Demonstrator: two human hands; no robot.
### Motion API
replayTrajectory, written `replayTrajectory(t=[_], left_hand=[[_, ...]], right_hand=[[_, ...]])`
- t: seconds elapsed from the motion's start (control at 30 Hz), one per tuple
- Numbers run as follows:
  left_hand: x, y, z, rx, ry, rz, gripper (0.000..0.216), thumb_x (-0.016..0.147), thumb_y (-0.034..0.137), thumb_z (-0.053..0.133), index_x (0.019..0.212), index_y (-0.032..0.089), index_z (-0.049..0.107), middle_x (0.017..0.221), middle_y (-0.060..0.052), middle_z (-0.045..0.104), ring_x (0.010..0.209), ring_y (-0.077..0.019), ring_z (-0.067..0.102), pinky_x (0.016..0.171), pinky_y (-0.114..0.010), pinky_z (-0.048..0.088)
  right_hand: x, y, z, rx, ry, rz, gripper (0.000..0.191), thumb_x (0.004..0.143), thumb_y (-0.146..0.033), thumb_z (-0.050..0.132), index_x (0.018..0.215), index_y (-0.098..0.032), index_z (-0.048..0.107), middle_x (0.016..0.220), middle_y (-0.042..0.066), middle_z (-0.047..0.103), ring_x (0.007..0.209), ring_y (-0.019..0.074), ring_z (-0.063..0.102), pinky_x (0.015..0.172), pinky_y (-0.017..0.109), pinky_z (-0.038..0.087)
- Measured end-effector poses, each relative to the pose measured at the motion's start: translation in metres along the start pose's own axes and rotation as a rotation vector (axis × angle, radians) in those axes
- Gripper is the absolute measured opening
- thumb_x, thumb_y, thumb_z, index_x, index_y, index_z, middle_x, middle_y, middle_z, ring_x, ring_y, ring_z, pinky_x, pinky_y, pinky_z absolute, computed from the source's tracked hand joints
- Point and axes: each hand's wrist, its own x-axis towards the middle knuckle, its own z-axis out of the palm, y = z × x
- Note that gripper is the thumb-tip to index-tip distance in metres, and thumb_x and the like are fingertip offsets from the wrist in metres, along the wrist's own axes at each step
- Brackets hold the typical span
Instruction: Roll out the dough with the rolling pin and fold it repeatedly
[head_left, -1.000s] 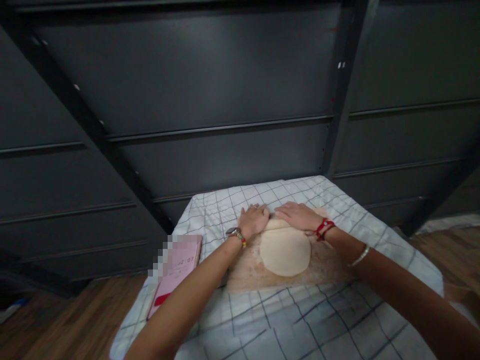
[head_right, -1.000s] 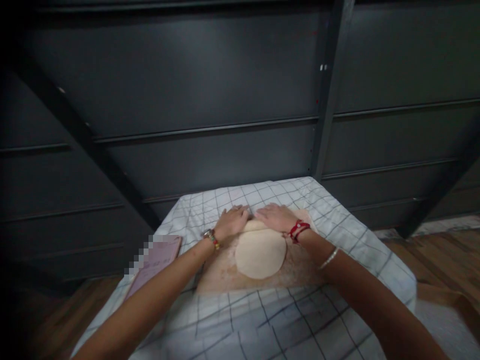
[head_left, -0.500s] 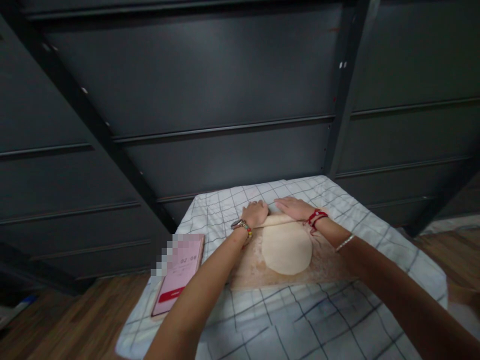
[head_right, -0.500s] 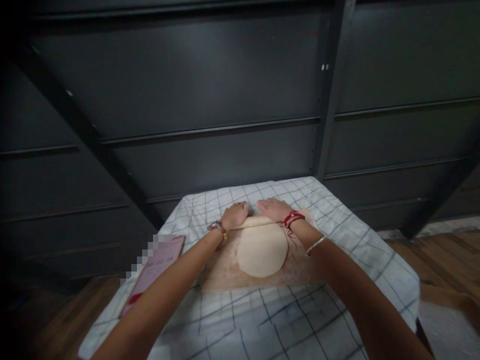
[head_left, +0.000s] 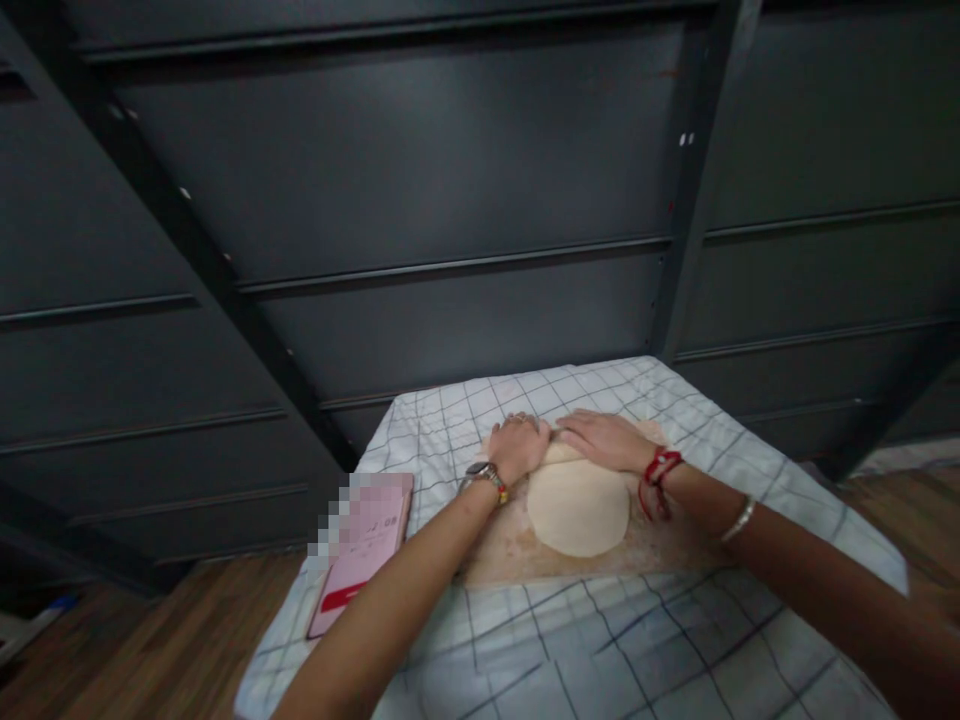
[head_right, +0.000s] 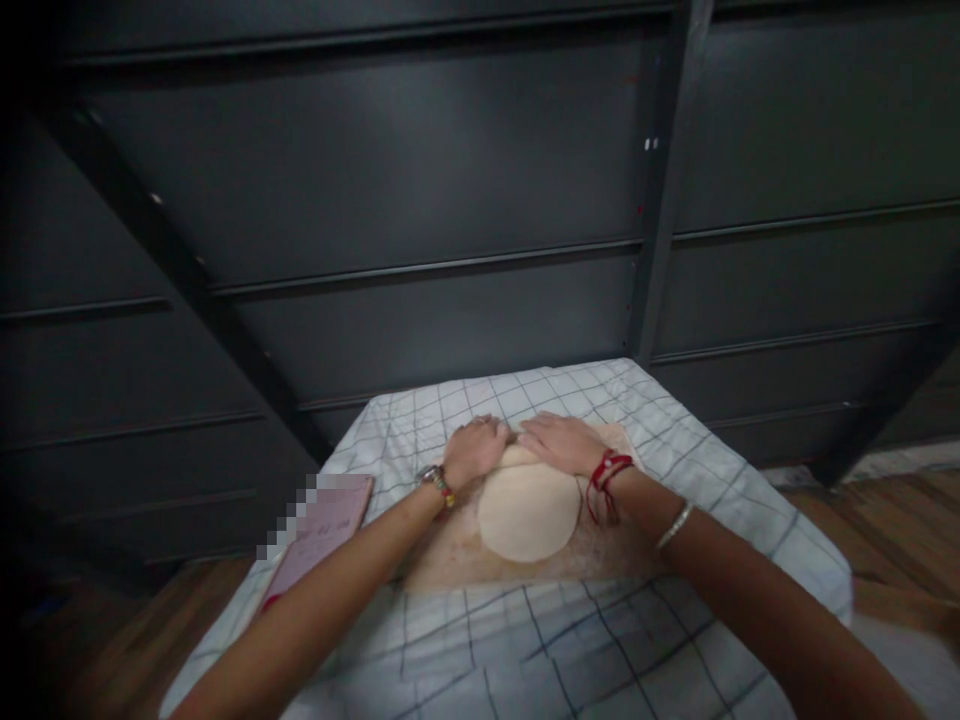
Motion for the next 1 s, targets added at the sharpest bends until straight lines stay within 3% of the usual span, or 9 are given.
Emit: replayTrajectory(t=[0.2, 0.43, 0.57, 0.7, 0.9, 1.0], left_hand=[[0.033, -0.014, 0.006, -0.017, -0.052, -0.004, 0.039, 0.095, 0.024, 0.024, 0.108, 0.010, 0.058, 0.112, -0.018, 0.061, 0.108, -0.0287, 0.056, 0.080, -0.040, 0.048], [0.028, -0.012, 0.008, -0.051, -0.062, 0.104, 0.043, 0.094, 0.024, 0.022, 0.103, 0.014, 0.063, 0.112, -0.013, 0.064, 0.105, -0.0235, 0.059, 0.081, -0.032, 0.047], [0.016, -0.007, 0.004, -0.076, -0.058, 0.139, 0.044, 0.094, 0.027, 0.022, 0.104, 0.016, 0.063, 0.112, -0.010, 0.065, 0.103, -0.0225, 0.060, 0.079, -0.031, 0.047], [-0.009, -0.004, 0.006, -0.080, 0.028, 0.205, 0.045, 0.095, 0.028, 0.021, 0.111, 0.019, 0.061, 0.110, -0.006, 0.067, 0.098, -0.0205, 0.062, 0.079, -0.031, 0.047], [-0.045, -0.004, 0.013, -0.147, 0.194, 0.337, 0.044, 0.096, 0.029, 0.022, 0.128, 0.025, 0.053, 0.124, -0.003, 0.060, 0.114, -0.0179, 0.054, 0.098, -0.034, 0.037], [-0.052, -0.005, 0.013, -0.168, 0.166, 0.363, 0.045, 0.097, 0.031, 0.023, 0.129, 0.024, 0.054, 0.123, -0.004, 0.061, 0.112, -0.0190, 0.056, 0.099, -0.036, 0.037]], right_hand=[[0.032, 0.016, -0.007, 0.012, -0.111, 0.100, 0.039, 0.098, -0.031, 0.029, 0.110, -0.014, 0.062, 0.116, 0.011, 0.065, 0.107, 0.0182, 0.056, 0.094, 0.031, 0.038], [0.014, 0.008, -0.003, 0.004, -0.135, 0.110, 0.042, 0.099, -0.033, 0.026, 0.104, -0.017, 0.064, 0.109, 0.010, 0.067, 0.099, 0.0195, 0.060, 0.088, 0.031, 0.042], [-0.003, -0.007, -0.003, -0.099, -0.107, 0.091, 0.039, 0.098, -0.031, 0.027, 0.106, -0.016, 0.062, 0.107, 0.012, 0.067, 0.102, 0.0202, 0.059, 0.088, 0.032, 0.042], [-0.024, -0.028, -0.003, -0.140, 0.000, 0.125, 0.039, 0.098, -0.032, 0.028, 0.117, -0.015, 0.058, 0.115, 0.012, 0.064, 0.110, 0.0216, 0.055, 0.093, 0.035, 0.040], [-0.057, -0.057, 0.001, -0.142, 0.127, 0.138, 0.040, 0.095, -0.032, 0.034, 0.122, -0.011, 0.055, 0.127, 0.015, 0.057, 0.117, 0.0257, 0.051, 0.100, 0.041, 0.036], [-0.064, -0.064, 0.001, -0.105, 0.132, 0.157, 0.040, 0.094, -0.031, 0.034, 0.120, -0.010, 0.056, 0.122, 0.015, 0.061, 0.112, 0.0246, 0.055, 0.097, 0.038, 0.039]])
